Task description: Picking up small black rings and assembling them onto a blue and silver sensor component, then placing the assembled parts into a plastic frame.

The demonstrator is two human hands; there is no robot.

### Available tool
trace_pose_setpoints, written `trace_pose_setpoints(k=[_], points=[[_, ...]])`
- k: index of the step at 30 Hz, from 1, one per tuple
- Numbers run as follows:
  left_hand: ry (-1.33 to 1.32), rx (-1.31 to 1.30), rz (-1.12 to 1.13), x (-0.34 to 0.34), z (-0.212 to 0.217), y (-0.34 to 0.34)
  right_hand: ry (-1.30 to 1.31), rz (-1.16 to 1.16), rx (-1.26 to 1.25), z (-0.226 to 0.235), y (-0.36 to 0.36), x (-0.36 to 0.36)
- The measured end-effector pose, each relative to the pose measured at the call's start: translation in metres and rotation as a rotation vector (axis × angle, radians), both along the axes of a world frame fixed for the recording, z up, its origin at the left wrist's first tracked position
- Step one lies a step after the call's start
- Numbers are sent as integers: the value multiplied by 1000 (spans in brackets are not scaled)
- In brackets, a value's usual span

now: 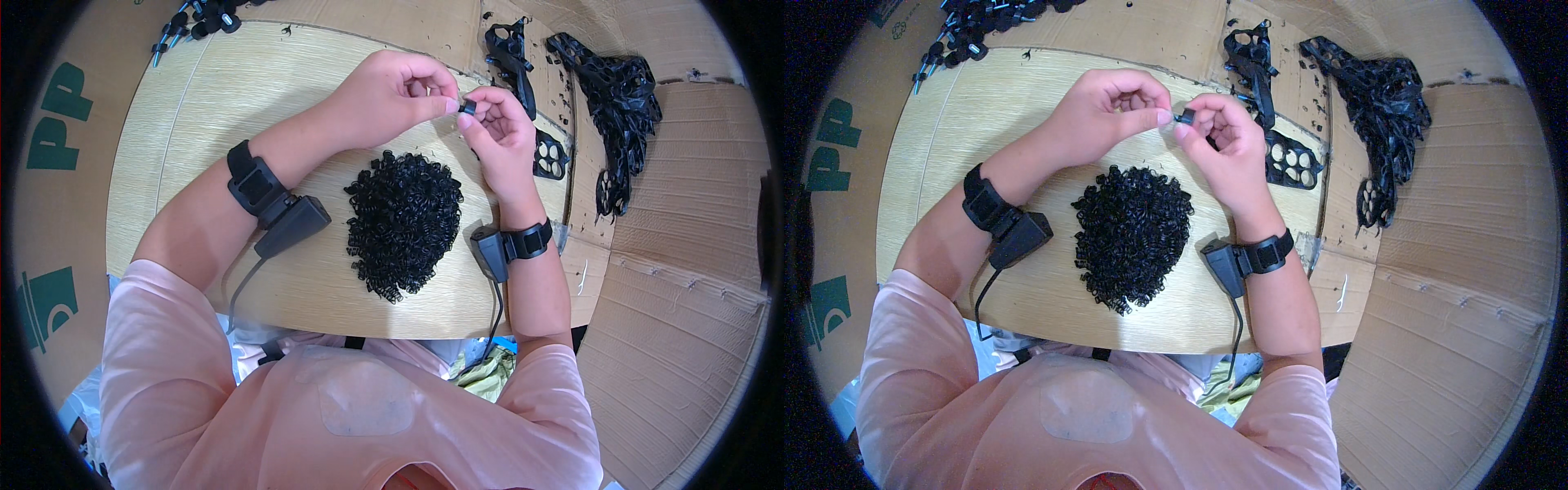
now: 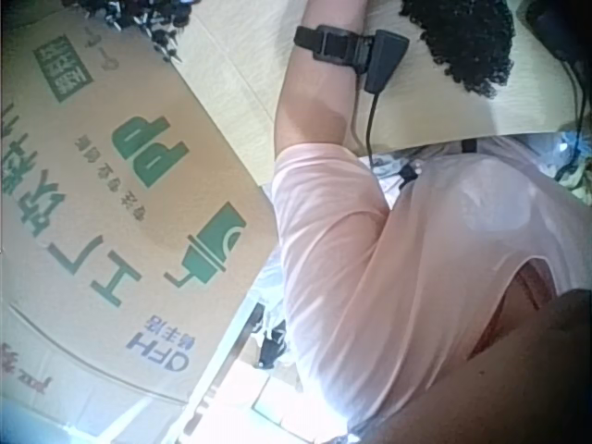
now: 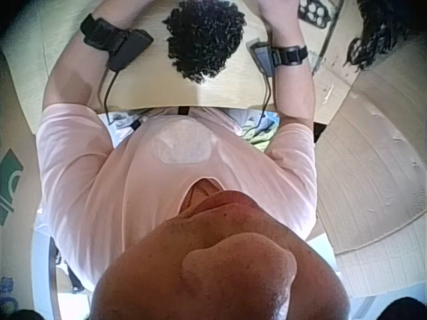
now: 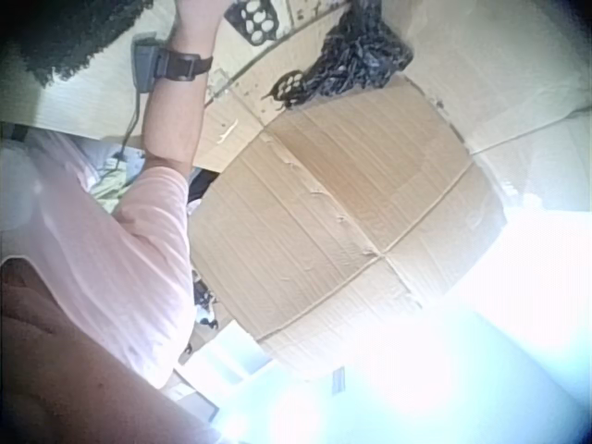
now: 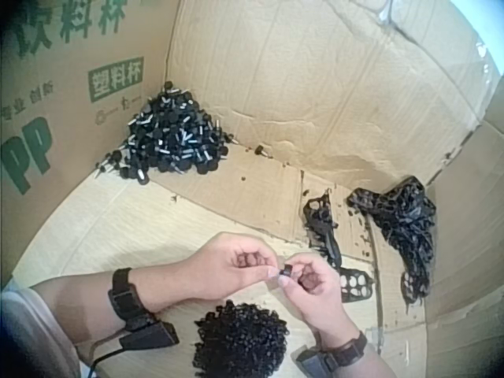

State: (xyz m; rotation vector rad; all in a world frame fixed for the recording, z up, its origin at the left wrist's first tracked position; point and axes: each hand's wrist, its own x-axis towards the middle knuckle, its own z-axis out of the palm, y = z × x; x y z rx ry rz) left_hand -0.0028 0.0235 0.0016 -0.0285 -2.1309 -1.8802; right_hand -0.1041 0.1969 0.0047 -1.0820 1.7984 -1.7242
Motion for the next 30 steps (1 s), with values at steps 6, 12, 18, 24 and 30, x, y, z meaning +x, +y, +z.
trace_pose_setpoints(k=[6,12,18,24,30], points=[[15,34,-44,1,0,0,-69,-34,-109,-3,-2,-3],[-57,0,-57,-3,-4,-2,-107,39,-224,-2,-1,-3],[-58,28,-31,-3,-3,-4,-208,157,-214,-1,5,-3],[-41,53,115,-5,-2,-3,-131,174,-151,-1,7,-4],[3,149,72,-2,1,-5,-74,-23,-19,0,0,-2]])
